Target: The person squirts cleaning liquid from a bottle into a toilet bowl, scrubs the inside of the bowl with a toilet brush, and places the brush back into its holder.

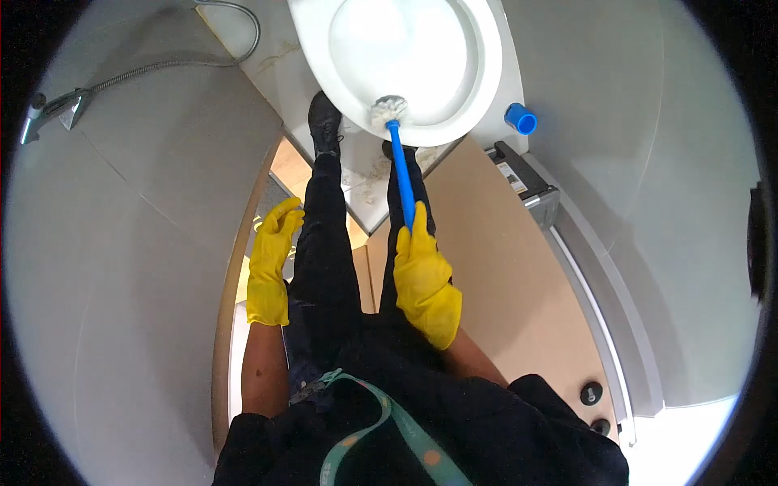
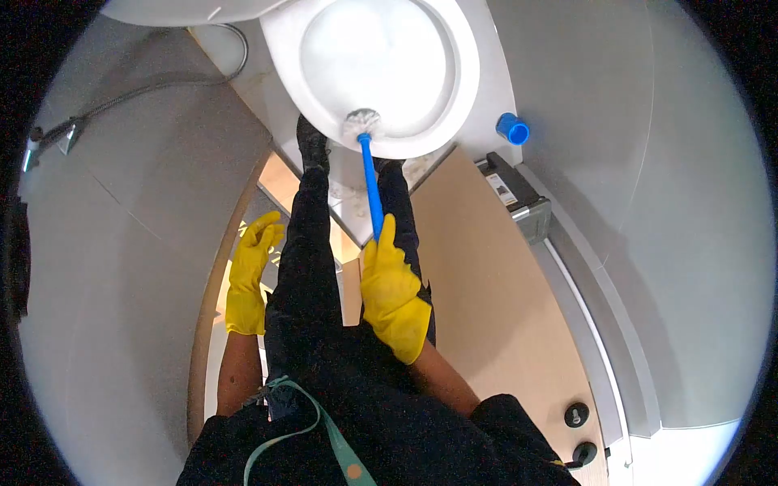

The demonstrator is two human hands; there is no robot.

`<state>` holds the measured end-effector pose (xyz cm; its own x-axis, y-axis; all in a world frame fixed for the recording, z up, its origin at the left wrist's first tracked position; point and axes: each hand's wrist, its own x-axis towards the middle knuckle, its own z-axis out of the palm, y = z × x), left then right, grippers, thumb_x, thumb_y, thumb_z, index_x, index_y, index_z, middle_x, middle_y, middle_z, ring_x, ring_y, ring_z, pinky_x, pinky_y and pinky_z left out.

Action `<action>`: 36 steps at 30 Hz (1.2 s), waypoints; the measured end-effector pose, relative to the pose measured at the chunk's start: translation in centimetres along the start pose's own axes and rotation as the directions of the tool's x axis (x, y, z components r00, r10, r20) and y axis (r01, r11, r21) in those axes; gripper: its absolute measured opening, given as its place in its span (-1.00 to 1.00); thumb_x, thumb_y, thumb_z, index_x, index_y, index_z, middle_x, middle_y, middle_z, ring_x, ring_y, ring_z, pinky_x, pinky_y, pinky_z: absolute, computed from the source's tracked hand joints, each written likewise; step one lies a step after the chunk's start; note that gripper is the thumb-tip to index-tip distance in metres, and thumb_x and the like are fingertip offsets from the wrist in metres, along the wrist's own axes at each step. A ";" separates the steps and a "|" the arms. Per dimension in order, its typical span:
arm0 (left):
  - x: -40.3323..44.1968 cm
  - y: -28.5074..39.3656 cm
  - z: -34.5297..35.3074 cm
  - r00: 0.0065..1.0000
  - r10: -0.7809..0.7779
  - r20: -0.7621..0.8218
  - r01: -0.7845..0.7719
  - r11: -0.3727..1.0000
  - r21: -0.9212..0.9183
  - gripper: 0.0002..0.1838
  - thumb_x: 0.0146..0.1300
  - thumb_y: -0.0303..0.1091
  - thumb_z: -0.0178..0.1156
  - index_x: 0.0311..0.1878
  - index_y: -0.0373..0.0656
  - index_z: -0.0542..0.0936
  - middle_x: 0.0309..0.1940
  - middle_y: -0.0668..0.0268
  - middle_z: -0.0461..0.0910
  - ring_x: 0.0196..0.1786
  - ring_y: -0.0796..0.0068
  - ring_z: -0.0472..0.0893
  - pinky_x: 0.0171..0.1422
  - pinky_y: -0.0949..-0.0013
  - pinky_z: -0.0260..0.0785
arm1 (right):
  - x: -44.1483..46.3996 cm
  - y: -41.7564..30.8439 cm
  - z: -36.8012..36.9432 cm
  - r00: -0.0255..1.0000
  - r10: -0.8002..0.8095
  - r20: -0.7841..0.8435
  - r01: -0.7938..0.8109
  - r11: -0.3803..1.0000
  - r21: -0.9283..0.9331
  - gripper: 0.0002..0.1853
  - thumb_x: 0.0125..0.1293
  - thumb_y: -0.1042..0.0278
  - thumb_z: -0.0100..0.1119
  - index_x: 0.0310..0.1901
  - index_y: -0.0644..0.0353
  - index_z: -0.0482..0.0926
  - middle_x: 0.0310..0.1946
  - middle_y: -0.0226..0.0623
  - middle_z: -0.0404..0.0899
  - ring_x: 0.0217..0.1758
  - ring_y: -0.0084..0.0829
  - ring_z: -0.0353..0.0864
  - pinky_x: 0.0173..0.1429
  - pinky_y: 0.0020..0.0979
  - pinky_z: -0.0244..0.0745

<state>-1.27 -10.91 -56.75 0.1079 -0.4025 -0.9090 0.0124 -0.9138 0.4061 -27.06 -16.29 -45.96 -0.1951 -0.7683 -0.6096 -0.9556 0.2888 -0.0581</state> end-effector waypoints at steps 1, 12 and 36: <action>-0.3 0.2 0.0 1.000 -0.015 0.011 0.015 1.000 -0.005 -0.64 0.60 -0.28 0.14 0.34 -0.17 0.59 0.13 0.19 0.69 0.16 0.37 0.68 0.35 0.36 0.48 | -1.3 -0.3 0.8 1.000 -0.003 0.019 0.005 0.994 -0.110 -0.39 0.54 0.11 0.16 0.56 -0.11 0.31 -0.39 -0.17 0.65 -0.51 -0.13 0.65 -0.43 -0.14 0.57; 0.1 1.0 -1.4 0.998 -0.006 0.061 0.000 0.996 0.093 -0.67 0.58 -0.30 0.17 0.31 -0.16 0.62 0.09 0.18 0.71 0.12 0.37 0.69 0.29 0.38 0.49 | -3.3 6.7 8.7 0.977 -0.036 -0.211 -0.006 0.981 -0.195 -0.47 0.51 0.22 0.07 0.49 -0.06 0.48 -0.64 -0.54 0.22 -0.71 -0.57 0.32 -0.67 -0.30 0.21; 1.7 15.5 1.2 0.926 0.370 -0.081 -0.374 0.927 -0.036 -0.65 0.59 -0.30 0.16 0.33 -0.18 0.59 0.14 0.20 0.71 0.12 0.35 0.70 0.34 0.32 0.50 | 32.0 -3.6 18.4 0.598 -0.767 -0.232 0.567 0.609 -0.554 -0.69 0.32 0.30 0.25 0.00 0.31 0.68 -0.39 -0.19 0.66 -0.50 -0.31 0.64 -0.46 -0.30 0.45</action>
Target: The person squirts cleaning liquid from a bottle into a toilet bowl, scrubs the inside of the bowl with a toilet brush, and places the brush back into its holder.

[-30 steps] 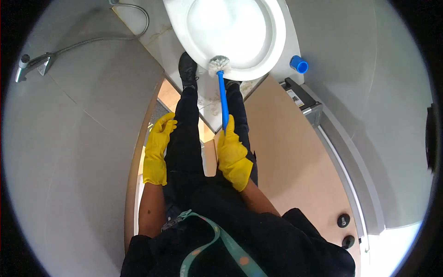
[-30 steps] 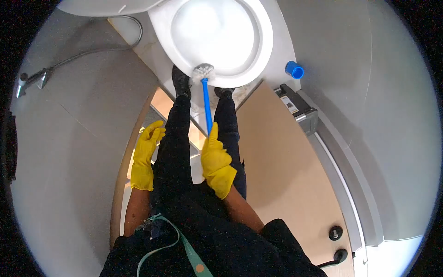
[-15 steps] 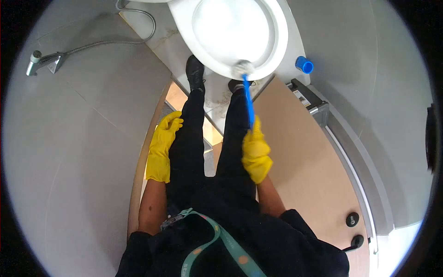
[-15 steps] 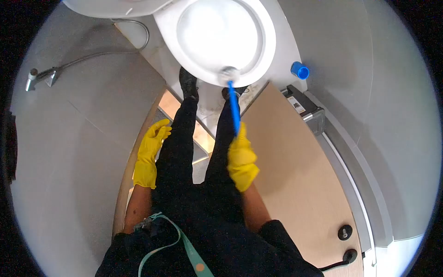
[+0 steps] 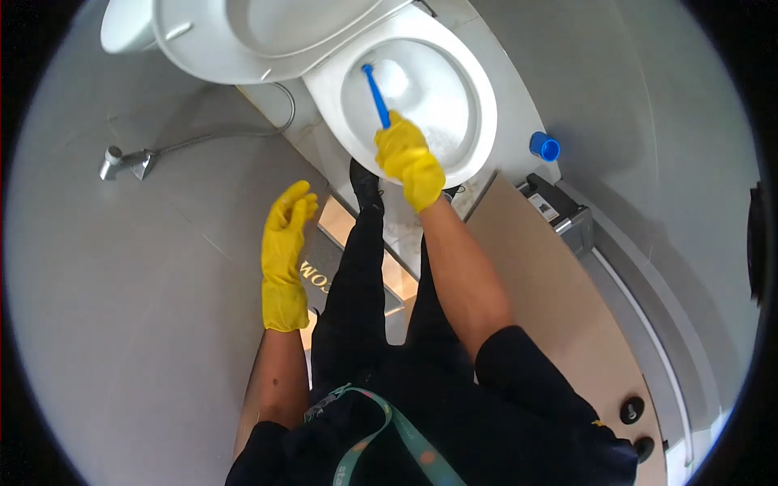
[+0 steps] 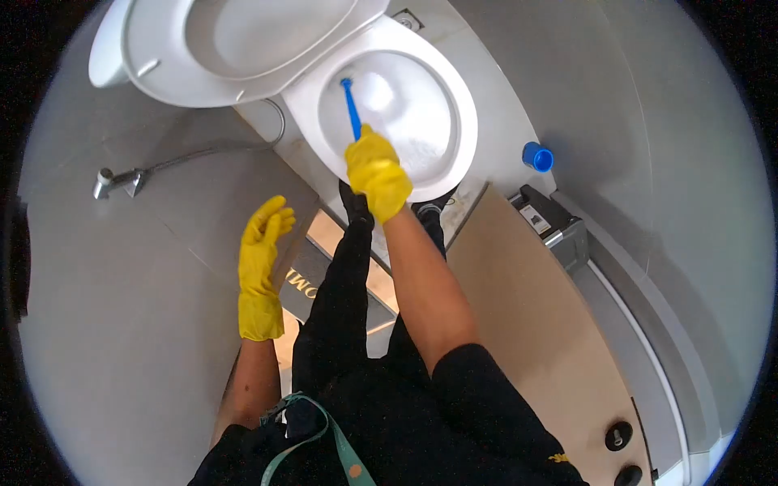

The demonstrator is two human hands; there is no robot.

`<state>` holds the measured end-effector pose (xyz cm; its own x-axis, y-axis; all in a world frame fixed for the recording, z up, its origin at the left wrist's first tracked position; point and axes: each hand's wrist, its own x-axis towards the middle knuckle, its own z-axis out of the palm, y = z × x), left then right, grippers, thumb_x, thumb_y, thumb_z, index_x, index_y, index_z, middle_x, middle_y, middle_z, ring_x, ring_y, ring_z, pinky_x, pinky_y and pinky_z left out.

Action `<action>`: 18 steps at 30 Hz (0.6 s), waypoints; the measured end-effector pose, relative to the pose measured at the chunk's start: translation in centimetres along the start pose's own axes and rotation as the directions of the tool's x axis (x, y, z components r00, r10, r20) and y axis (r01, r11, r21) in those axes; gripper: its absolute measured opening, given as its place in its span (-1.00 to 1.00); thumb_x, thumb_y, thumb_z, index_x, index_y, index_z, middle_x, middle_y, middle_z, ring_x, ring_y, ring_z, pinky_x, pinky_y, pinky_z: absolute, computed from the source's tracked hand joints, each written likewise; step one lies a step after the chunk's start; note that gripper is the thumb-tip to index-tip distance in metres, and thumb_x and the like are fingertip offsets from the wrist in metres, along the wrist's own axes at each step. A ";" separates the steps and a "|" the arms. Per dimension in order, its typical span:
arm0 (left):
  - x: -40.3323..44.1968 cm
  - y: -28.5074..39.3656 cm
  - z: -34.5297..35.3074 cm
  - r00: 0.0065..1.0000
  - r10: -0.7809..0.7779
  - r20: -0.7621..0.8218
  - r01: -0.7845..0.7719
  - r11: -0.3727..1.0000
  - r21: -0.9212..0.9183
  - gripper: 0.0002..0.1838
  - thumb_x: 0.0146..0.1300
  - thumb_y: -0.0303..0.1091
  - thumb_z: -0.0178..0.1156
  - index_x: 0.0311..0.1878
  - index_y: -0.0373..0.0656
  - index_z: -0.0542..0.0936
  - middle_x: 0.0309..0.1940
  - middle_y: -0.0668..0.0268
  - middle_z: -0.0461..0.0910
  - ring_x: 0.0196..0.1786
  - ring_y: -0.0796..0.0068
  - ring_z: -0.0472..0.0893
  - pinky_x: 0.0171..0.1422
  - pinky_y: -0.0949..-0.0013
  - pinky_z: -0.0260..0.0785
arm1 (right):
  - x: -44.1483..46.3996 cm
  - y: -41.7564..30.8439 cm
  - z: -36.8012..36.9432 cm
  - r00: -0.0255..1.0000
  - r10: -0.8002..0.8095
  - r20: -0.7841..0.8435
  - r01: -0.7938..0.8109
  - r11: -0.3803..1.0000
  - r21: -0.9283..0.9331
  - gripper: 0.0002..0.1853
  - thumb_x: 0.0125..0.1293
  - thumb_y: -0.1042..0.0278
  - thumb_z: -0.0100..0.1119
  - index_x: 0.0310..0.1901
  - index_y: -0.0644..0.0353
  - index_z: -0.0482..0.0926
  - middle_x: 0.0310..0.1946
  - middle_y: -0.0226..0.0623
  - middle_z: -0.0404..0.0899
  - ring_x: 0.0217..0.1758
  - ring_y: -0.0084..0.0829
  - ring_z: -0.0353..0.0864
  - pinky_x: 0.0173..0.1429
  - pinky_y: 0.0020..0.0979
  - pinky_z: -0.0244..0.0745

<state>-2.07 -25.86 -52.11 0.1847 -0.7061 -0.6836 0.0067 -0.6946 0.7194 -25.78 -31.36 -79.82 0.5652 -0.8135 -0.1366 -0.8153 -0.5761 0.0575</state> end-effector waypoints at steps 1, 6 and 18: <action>0.9 2.0 0.0 0.998 0.061 -0.023 -0.061 0.998 0.032 -0.65 0.59 -0.30 0.16 0.33 -0.19 0.59 0.15 0.19 0.70 0.13 0.34 0.70 0.34 0.30 0.51 | 0.1 1.2 -2.2 1.000 0.015 0.000 -0.015 1.000 0.008 -0.69 0.32 0.30 0.25 0.00 0.31 0.68 -0.39 -0.19 0.66 -0.50 -0.31 0.64 -0.46 -0.30 0.45; 3.6 10.3 0.1 0.946 0.306 -0.110 -0.300 0.952 0.067 -0.63 0.60 -0.32 0.14 0.36 -0.24 0.57 0.16 0.12 0.69 0.16 0.30 0.69 0.35 0.24 0.53 | -2.6 7.2 -19.3 0.533 0.442 0.721 -0.522 -0.499 0.692 -0.62 0.46 0.30 0.17 0.25 0.20 0.57 -0.53 -0.30 0.59 -0.62 -0.36 0.59 -0.50 -0.32 0.46; 2.0 25.5 3.7 0.539 0.791 -0.290 -0.643 0.609 0.465 -0.63 0.57 -0.42 0.13 0.33 -0.39 0.56 0.22 0.02 0.65 0.26 0.19 0.65 0.45 0.18 0.44 | -15.4 8.5 -24.6 0.335 0.387 0.859 -0.679 -0.532 0.505 -0.52 0.44 0.19 0.34 0.32 0.16 0.57 -0.44 -0.35 0.60 -0.56 -0.50 0.57 -0.51 -0.43 0.45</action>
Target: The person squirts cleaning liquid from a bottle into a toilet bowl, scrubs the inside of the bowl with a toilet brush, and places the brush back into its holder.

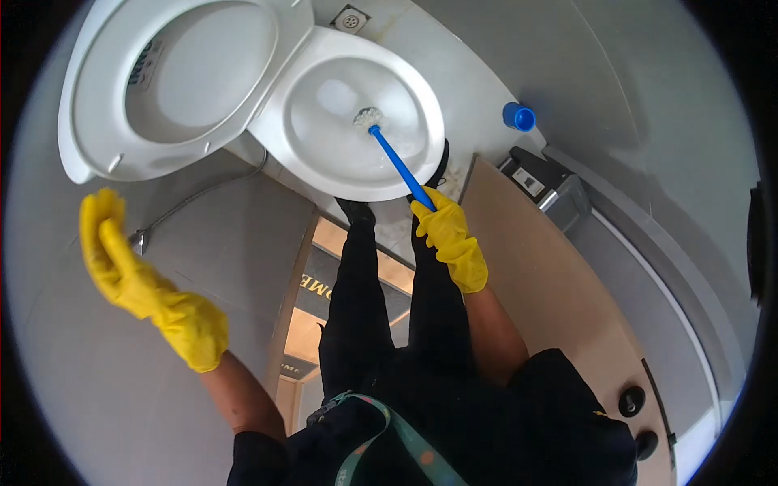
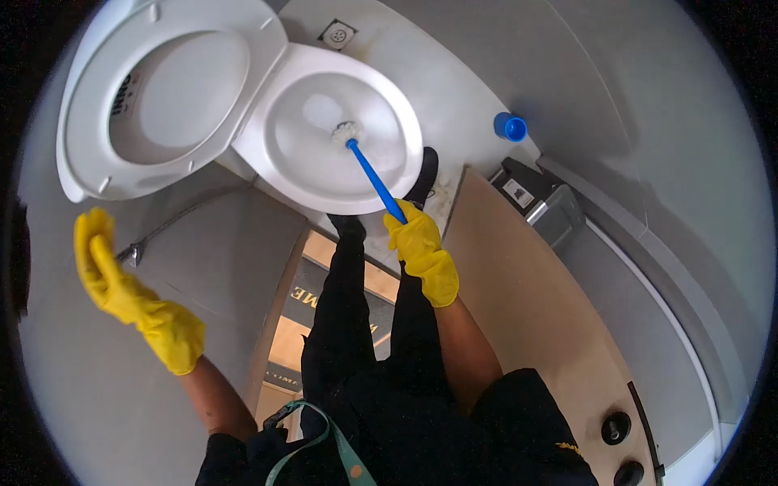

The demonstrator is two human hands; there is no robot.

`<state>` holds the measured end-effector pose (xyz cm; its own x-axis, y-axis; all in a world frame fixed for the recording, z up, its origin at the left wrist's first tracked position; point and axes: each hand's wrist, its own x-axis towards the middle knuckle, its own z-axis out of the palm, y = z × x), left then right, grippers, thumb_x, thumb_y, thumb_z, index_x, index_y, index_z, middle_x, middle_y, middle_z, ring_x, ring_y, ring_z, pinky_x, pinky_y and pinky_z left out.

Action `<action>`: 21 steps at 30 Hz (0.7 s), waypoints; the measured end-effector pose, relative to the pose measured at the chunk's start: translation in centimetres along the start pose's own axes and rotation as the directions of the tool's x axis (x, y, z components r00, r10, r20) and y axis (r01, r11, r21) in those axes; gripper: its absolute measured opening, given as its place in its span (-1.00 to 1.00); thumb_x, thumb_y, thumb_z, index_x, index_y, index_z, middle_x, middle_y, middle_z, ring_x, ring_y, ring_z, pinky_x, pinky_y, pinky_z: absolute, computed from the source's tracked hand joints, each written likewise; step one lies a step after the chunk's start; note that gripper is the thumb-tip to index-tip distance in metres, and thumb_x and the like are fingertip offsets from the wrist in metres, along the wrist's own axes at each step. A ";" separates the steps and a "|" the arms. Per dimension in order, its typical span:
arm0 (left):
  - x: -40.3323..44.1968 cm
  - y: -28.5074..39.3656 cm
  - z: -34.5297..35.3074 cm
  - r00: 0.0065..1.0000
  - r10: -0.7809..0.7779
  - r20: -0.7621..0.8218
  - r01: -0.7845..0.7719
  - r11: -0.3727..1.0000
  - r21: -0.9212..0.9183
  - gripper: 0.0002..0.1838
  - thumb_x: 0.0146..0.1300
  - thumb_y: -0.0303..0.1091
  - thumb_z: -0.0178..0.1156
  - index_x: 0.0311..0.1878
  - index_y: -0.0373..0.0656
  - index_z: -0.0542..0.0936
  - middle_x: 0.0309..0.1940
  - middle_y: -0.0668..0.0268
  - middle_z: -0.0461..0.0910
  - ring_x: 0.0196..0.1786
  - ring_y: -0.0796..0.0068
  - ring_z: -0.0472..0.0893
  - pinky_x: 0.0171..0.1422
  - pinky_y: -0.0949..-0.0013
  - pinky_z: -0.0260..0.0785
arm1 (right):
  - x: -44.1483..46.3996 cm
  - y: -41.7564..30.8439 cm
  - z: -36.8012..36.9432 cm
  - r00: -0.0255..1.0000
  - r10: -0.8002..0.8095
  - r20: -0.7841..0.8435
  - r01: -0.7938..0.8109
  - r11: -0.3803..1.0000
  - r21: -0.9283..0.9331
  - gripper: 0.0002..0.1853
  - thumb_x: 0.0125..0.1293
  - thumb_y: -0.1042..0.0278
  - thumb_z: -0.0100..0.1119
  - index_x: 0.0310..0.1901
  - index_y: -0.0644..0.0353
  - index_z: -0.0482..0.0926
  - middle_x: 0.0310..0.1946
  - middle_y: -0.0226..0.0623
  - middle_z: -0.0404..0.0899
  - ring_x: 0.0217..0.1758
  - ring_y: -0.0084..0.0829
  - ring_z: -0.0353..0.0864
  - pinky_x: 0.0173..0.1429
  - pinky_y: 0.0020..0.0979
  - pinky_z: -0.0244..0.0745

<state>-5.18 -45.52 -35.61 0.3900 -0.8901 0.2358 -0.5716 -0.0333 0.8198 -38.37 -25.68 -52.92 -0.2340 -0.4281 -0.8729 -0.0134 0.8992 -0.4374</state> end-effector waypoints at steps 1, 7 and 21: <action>1.7 0.5 -0.2 0.994 0.104 -0.027 -0.104 0.994 0.024 -0.63 0.59 -0.37 0.11 0.31 -0.40 0.57 0.22 -0.01 0.65 0.28 0.20 0.64 0.48 0.19 0.41 | 0.2 -0.1 -0.5 0.999 -0.036 0.011 0.035 0.999 0.029 -0.52 0.44 0.19 0.34 0.32 0.16 0.57 -0.44 -0.33 0.61 -0.56 -0.49 0.59 -0.49 -0.41 0.47; 9.5 6.0 1.4 0.670 0.580 0.463 -0.705 0.694 0.149 -0.53 0.63 -0.18 0.03 0.38 -0.32 0.55 0.38 0.08 0.55 0.45 0.16 0.50 0.61 0.16 0.21 | 3.0 -0.4 -0.7 0.993 -0.096 0.073 0.100 0.994 -0.053 -0.68 0.48 0.17 0.23 0.10 0.19 0.63 -0.47 -0.31 0.64 -0.58 -0.42 0.60 -0.43 -0.32 0.53; 22.5 -2.3 5.5 0.604 0.404 0.686 -0.685 0.704 0.189 -0.56 0.60 -0.22 0.07 0.43 -0.17 0.53 0.42 0.04 0.50 0.49 0.09 0.45 0.58 0.19 0.26 | 12.4 -2.3 6.6 0.986 -0.058 0.154 0.057 0.998 0.012 -0.76 0.44 0.14 0.19 -0.15 0.15 0.58 -0.52 -0.30 0.57 -0.57 -0.40 0.59 -0.48 -0.29 0.44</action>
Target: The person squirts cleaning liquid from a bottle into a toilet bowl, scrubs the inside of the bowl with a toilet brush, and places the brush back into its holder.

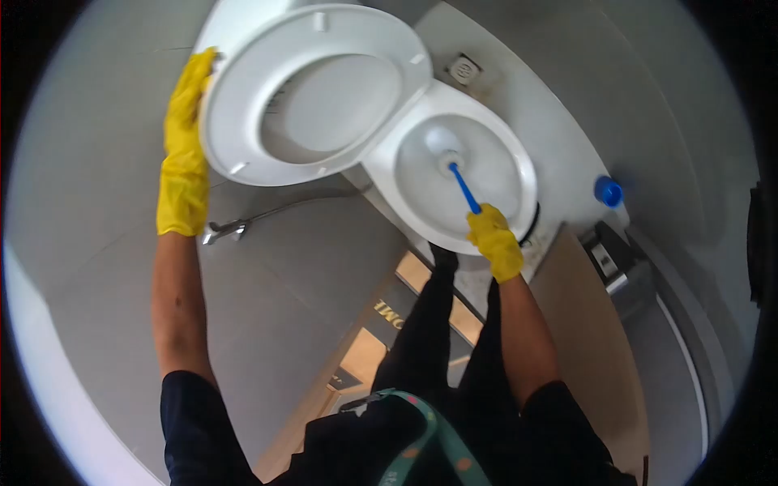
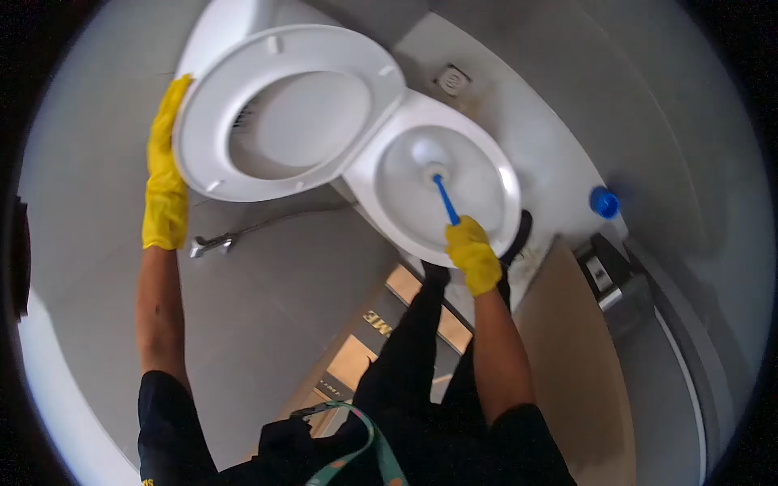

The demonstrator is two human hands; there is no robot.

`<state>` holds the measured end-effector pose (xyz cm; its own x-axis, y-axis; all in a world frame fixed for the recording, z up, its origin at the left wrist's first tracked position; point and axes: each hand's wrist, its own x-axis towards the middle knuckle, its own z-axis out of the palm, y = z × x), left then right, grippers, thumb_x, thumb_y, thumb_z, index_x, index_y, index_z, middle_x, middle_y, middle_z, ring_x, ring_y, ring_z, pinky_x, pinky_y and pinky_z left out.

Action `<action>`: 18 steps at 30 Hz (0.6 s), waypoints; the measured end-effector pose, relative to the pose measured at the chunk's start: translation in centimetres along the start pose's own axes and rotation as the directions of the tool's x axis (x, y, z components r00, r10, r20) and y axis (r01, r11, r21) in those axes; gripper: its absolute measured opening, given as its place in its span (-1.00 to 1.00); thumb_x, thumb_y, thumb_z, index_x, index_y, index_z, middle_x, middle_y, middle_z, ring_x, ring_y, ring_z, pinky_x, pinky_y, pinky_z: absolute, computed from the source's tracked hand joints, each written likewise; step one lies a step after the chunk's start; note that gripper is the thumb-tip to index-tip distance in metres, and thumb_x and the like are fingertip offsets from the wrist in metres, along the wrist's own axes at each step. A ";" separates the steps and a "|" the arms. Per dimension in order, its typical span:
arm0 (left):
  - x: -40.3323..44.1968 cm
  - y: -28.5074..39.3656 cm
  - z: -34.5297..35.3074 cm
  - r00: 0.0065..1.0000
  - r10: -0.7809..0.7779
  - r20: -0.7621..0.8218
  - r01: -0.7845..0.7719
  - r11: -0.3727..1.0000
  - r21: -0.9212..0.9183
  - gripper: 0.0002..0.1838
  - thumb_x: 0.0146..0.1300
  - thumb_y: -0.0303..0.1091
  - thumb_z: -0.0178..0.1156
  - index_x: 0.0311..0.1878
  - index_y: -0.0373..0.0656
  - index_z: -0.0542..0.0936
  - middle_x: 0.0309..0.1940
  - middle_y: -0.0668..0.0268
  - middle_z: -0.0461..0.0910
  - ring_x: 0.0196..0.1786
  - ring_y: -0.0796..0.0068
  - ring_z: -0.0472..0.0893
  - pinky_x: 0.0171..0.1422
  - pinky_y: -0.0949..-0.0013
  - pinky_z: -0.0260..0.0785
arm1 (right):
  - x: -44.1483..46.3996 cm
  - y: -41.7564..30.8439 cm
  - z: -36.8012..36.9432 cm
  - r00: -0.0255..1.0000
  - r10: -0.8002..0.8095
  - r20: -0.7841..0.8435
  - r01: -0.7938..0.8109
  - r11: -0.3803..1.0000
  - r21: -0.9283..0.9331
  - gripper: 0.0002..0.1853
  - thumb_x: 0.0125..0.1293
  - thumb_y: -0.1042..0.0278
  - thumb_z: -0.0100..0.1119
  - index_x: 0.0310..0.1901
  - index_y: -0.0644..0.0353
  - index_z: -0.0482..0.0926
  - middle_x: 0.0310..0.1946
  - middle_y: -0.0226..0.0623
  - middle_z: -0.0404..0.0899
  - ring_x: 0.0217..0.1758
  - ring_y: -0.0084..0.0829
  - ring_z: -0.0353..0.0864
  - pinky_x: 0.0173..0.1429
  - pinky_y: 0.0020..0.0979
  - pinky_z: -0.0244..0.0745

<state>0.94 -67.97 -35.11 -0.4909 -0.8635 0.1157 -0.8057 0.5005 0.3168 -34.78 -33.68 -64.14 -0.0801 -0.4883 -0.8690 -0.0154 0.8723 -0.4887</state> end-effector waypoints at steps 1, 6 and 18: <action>-0.4 0.2 0.3 1.000 -0.010 0.002 0.010 1.000 -0.012 -0.56 0.60 -0.22 0.07 0.43 -0.17 0.52 0.42 0.04 0.50 0.49 0.09 0.45 0.58 0.19 0.26 | 1.4 4.1 -0.2 0.867 -0.499 -0.019 0.498 0.867 -0.029 -0.76 0.42 0.12 0.20 -0.19 0.13 0.56 -0.52 -0.31 0.55 -0.56 -0.40 0.58 -0.44 -0.28 0.44; -0.8 0.6 0.7 0.999 -0.041 0.009 0.042 0.998 -0.056 -0.56 0.60 -0.22 0.07 0.43 -0.17 0.52 0.42 0.04 0.50 0.49 0.09 0.45 0.58 0.19 0.26 | 1.0 0.1 -0.8 0.967 -0.251 0.044 0.255 0.942 -0.220 -0.73 0.43 0.15 0.17 -0.20 0.24 0.57 -0.49 -0.21 0.59 -0.52 -0.33 0.65 -0.39 -0.26 0.49; -1.1 1.4 0.1 0.999 -0.035 -0.025 0.032 0.994 -0.106 -0.55 0.60 -0.21 0.07 0.44 -0.18 0.51 0.43 0.04 0.49 0.49 0.09 0.45 0.58 0.19 0.26 | 6.9 2.0 0.3 0.587 -0.716 0.377 0.736 0.277 -0.618 -0.72 0.40 0.24 0.27 -0.16 0.36 0.62 -0.41 -0.10 0.67 -0.52 -0.26 0.74 -0.45 -0.24 0.54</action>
<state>0.33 -66.33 -34.89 -0.4538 -0.8819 0.1278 -0.7817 0.4629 0.4180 -35.08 -35.28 -71.18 0.3400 -0.9212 -0.1892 -0.6789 -0.1013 -0.7272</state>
